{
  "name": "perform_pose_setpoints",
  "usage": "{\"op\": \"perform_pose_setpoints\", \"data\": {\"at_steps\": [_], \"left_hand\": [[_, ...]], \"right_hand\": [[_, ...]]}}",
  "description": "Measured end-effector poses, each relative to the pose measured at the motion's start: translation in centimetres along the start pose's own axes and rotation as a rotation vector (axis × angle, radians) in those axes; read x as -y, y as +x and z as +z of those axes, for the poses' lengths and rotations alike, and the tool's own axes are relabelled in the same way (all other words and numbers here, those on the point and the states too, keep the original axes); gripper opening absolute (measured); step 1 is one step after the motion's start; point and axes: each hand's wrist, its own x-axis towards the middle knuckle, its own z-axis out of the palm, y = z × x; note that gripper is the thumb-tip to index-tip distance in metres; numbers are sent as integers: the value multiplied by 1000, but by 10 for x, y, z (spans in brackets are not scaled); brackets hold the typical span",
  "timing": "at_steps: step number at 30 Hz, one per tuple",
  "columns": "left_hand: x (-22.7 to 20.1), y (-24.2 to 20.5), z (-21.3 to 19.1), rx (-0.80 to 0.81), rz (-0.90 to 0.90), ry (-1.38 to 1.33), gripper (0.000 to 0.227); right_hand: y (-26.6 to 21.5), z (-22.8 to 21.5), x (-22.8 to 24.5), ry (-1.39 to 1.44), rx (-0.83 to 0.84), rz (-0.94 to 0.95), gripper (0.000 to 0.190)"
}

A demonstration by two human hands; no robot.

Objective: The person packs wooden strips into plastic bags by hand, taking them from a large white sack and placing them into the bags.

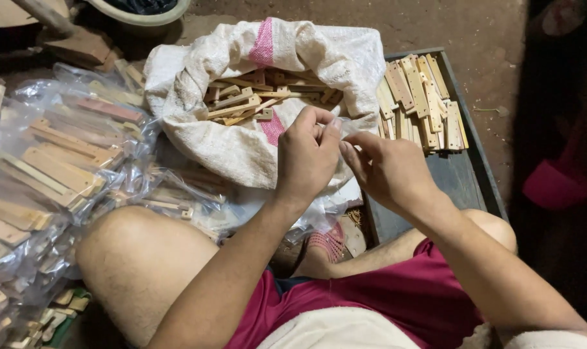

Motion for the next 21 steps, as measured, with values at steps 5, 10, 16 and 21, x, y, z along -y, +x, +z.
{"op": "perform_pose_setpoints", "data": {"at_steps": [5, 10, 16, 21], "left_hand": [[0, -6, -17, 21, 3, -16, 7], [-39, -28, -54, 86, -27, -29, 11], [-43, -43, -111, 113, -109, 157, 17], [-12, -48, -126, 56, -246, 285, 12]], "right_hand": [[1, -6, 0, 172, -187, 17, 30], [-6, 2, 20, 505, 27, 112, 24], [-2, 5, 47, 538, -93, -97, 13], [26, 21, 60, 650, 247, 22, 17]]}}
